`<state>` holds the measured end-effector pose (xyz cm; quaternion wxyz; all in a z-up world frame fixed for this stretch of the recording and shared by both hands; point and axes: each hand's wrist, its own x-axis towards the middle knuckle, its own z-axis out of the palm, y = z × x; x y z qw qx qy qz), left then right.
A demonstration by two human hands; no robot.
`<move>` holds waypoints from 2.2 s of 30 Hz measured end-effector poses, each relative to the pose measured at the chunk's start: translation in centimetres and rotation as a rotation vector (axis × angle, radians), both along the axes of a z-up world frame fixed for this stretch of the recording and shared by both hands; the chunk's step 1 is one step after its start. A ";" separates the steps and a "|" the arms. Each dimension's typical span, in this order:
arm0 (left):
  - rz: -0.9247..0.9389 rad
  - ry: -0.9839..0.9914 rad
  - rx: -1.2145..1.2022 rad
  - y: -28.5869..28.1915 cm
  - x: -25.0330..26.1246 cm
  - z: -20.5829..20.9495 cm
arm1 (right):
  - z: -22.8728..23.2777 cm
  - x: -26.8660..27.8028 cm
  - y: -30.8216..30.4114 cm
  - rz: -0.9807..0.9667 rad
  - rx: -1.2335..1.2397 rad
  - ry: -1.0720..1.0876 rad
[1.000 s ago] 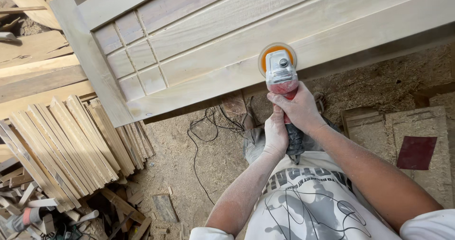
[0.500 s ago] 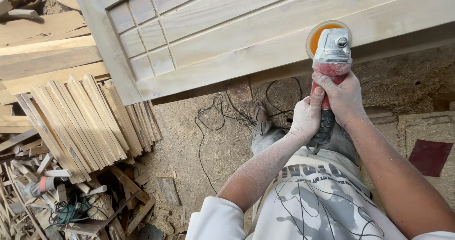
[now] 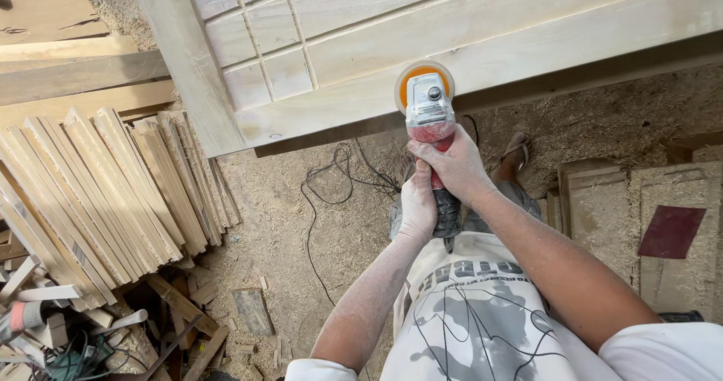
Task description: The person sands a wooden panel featuring a carved grid pattern using an angle grinder. They move the tool over the flat surface and into the recessed areas of the design.
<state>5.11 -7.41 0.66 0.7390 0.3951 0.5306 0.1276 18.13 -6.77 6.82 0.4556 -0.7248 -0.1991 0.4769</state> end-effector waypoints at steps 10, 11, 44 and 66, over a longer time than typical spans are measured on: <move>0.138 0.132 -0.046 3.8 -9.3 -0.7 | -0.3 -8.3 5.1 0.159 -0.057 -0.056; 0.157 0.116 -0.039 3.7 -9.4 -0.8 | -0.3 -8.3 5.3 0.176 -0.057 -0.062; -0.330 0.070 0.079 -14.8 36.1 -0.2 | -1.1 35.2 -18.9 -0.323 -0.083 -0.031; 0.092 0.091 -0.049 -9.6 24.1 -0.3 | -1.1 25.1 -10.0 0.076 -0.117 -0.069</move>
